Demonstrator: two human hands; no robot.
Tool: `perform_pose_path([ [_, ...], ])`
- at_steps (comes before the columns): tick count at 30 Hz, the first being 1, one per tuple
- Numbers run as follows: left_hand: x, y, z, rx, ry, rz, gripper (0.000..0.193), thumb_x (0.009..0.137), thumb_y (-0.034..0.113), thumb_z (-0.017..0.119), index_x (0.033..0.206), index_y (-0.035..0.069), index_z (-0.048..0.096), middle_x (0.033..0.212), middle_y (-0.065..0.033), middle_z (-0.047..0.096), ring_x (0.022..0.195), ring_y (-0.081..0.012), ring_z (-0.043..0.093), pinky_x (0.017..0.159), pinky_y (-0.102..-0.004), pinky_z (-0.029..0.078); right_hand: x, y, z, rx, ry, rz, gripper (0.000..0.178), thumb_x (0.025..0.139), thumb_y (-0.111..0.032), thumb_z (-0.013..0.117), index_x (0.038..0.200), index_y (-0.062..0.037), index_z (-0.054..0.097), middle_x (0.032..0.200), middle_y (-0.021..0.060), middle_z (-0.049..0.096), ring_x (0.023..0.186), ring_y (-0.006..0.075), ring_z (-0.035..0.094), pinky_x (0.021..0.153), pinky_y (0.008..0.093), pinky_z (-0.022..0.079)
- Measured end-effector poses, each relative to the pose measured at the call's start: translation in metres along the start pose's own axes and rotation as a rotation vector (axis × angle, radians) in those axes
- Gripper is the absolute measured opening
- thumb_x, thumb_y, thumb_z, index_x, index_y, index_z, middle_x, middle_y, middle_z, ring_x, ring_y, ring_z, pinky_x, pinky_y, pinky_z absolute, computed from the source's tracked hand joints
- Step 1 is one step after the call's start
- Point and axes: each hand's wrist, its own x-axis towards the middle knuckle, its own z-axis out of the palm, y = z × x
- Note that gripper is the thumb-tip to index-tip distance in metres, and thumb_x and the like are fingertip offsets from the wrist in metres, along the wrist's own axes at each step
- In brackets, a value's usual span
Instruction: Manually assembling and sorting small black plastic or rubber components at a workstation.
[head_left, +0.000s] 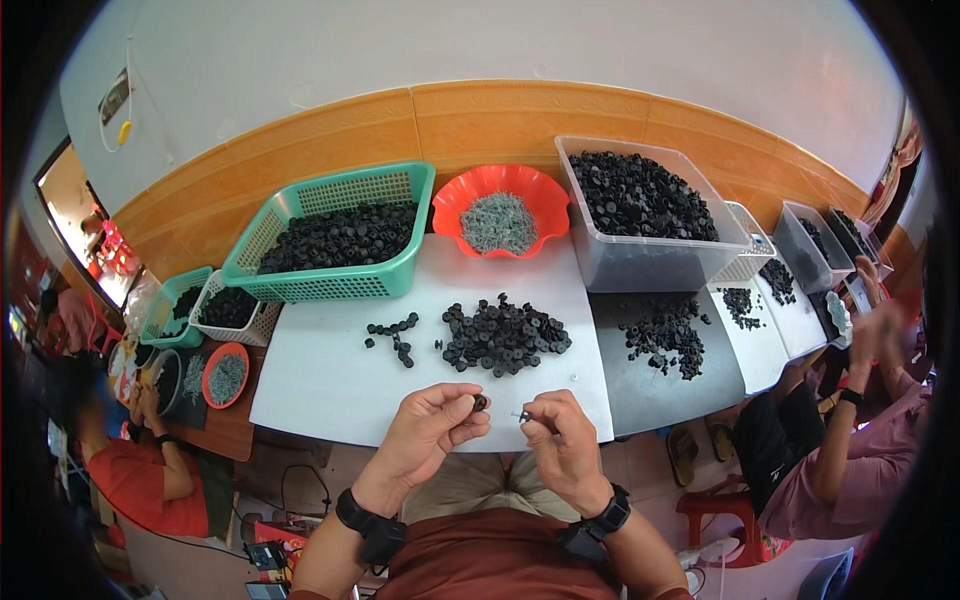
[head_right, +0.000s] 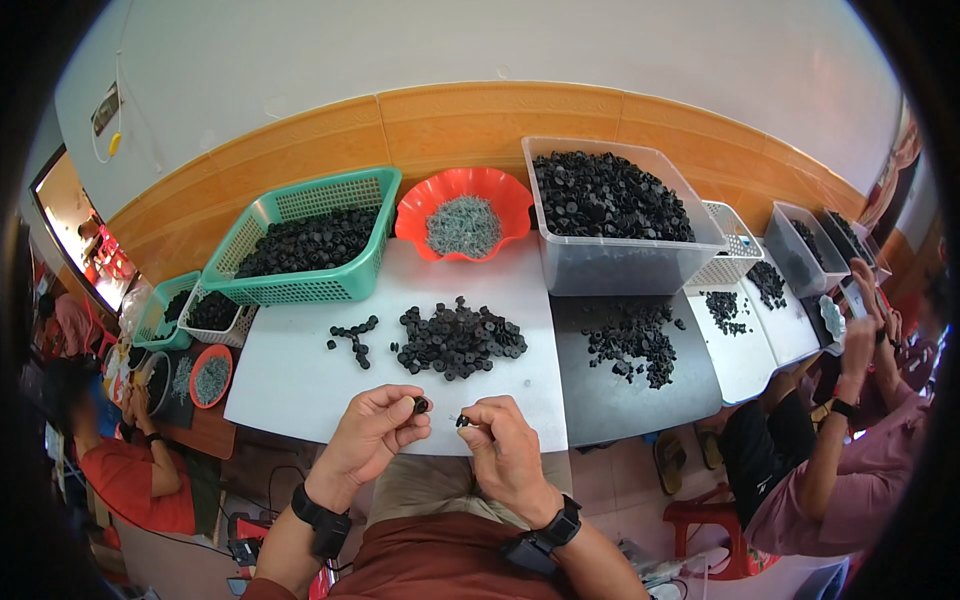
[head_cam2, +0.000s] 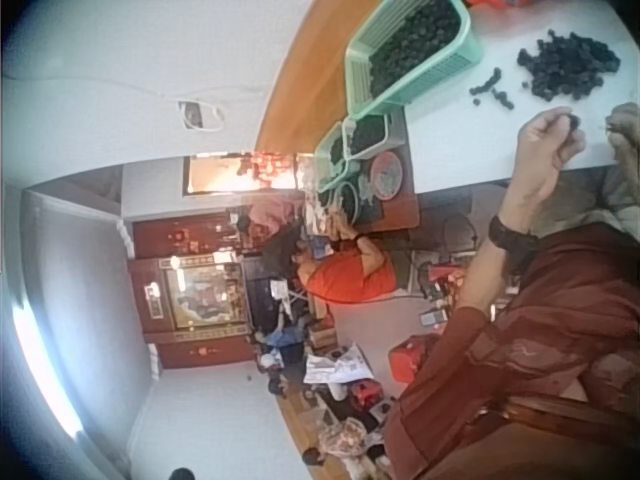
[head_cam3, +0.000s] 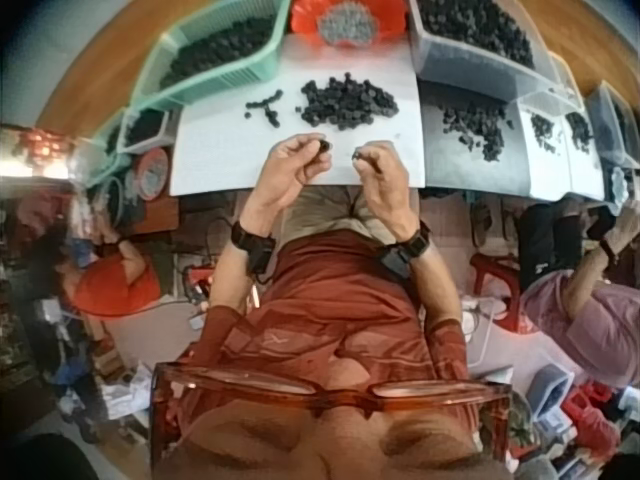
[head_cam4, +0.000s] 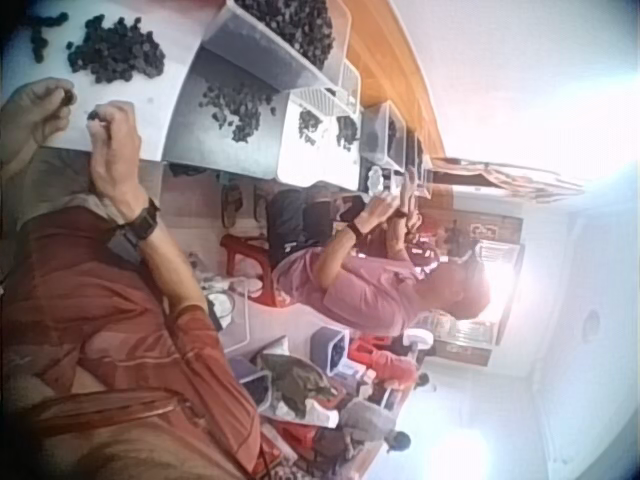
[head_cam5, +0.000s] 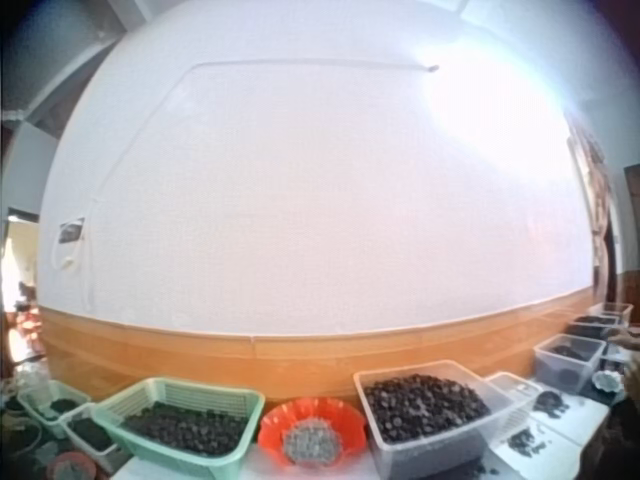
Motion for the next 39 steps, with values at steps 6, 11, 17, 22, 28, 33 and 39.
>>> perform_pose_path([
  [6,-0.001,0.0,0.001,-0.079,-0.034,-0.034,0.024,0.103,0.009,0.064,0.123,-0.002,0.067,0.112,-0.0117,0.073,0.096,-0.0194,0.074,0.089,-0.0329,0.064,0.007,-0.006,0.003,-0.047,-0.007,-0.081,0.023,0.091,0.004,0.073,0.112,-0.001,0.064,0.104,0.0127,0.064,0.077,0.0189,0.062,0.065,0.0292,0.052],
  [11,-0.001,0.0,0.003,-0.072,-0.035,-0.011,0.025,0.102,0.007,0.064,0.125,-0.002,0.067,0.12,-0.0154,0.072,0.1,-0.0196,0.074,0.091,-0.0325,0.064,0.007,-0.004,0.006,-0.014,-0.014,-0.051,0.022,0.092,0.004,0.072,0.111,-0.0006,0.064,0.104,0.0122,0.063,0.076,0.0183,0.061,0.065,0.0293,0.051],
  [17,-0.003,-0.001,0.004,-0.051,-0.045,-0.008,0.027,0.1,0.004,0.066,0.126,-0.002,0.066,0.121,-0.0164,0.071,0.099,-0.0192,0.074,0.09,-0.0319,0.064,0.006,-0.003,0.007,-0.001,-0.01,-0.041,0.021,0.092,0.002,0.072,0.111,-0.0005,0.064,0.103,0.0119,0.063,0.075,0.0182,0.061,0.064,0.0292,0.051],
  [22,-0.004,-0.002,0.001,-0.045,-0.041,-0.019,0.027,0.1,0.003,0.066,0.126,-0.002,0.067,0.12,-0.0167,0.072,0.099,-0.0193,0.074,0.09,-0.0325,0.064,0.008,-0.006,0.007,-0.004,-0.031,-0.041,0.021,0.093,0.002,0.072,0.111,-0.0002,0.063,0.103,0.0122,0.063,0.074,0.0183,0.061,0.063,0.0293,0.051],
  [28,-0.002,-0.004,0.0,-0.112,-0.049,-0.019,0.023,0.099,0.004,0.067,0.122,0.0,0.068,0.116,-0.0172,0.073,0.096,-0.0197,0.074,0.088,-0.0336,0.065,0.011,-0.009,0.008,-0.042,-0.032,-0.09,0.021,0.092,0.003,0.072,0.111,0.0,0.063,0.102,0.013,0.063,0.074,0.0187,0.062,0.063,0.0291,0.051],
  [33,-0.002,-0.004,0.0,-0.165,-0.036,-0.028,0.02,0.099,0.004,0.068,0.119,0.0,0.069,0.113,-0.0174,0.074,0.092,-0.0201,0.075,0.086,-0.0345,0.066,0.012,-0.011,0.01,-0.01,-0.036,-0.092,0.021,0.091,0.001,0.073,0.11,-0.0002,0.065,0.102,0.0121,0.064,0.078,0.0185,0.061,0.067,0.0292,0.051],
  [39,-0.003,-0.005,-0.001,-0.152,-0.026,-0.033,0.021,0.098,0.005,0.069,0.118,0.0,0.07,0.109,-0.0159,0.075,0.091,-0.0203,0.075,0.086,-0.0348,0.066,0.014,-0.01,0.015,-0.083,-0.043,-0.109,0.023,0.09,0.002,0.075,0.11,-0.0004,0.065,0.103,0.0139,0.064,0.077,0.0219,0.066,0.065,0.0312,0.055],
])
